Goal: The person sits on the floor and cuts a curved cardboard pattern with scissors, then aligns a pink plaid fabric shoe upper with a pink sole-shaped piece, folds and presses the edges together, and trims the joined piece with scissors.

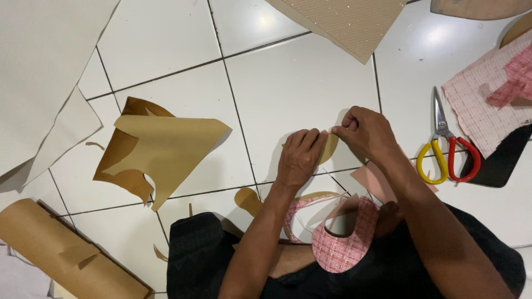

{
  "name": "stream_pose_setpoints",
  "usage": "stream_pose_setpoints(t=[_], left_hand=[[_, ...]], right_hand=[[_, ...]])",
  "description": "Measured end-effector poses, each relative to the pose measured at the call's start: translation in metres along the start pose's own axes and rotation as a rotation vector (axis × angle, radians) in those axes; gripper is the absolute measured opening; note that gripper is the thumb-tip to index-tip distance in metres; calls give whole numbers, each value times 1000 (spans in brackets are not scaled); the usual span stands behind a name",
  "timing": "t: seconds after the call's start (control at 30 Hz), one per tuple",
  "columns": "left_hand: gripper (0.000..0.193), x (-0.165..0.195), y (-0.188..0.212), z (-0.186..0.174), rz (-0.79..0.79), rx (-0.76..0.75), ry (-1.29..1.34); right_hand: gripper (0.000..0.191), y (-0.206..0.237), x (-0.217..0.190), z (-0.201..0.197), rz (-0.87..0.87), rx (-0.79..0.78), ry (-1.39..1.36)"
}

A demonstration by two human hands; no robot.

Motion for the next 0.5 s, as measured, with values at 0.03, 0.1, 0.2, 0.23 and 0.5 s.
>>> stream_pose_setpoints(t=[0.03, 0.1, 0.2, 0.23, 0.5], left_hand=[[39, 0, 0, -1, 9, 12, -1], [40, -1, -1, 0, 3, -1, -14], [37, -3, 0, 1, -18, -5, 9], [36, -4, 0, 1, -26, 0, 21], [24, -10, 3, -2, -42, 45, 49]], right_hand=[[32, 0, -2, -1, -15, 18, 21], [35, -1, -2, -1, -34, 41, 34], [37, -4, 1, 2, -34, 39, 16], [37, -5, 3, 4, -23, 36, 21], [43, -8, 12, 15, -70, 68, 71]])
Point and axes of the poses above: each hand's wrist, its own y-axis away from the middle knuckle, its own z-axis out of the palm, x = y × z, the point moved 8 cm from there along -y, towards the middle knuckle, and after that the axes turned 5 degrees about y, right-handed, at the moved point
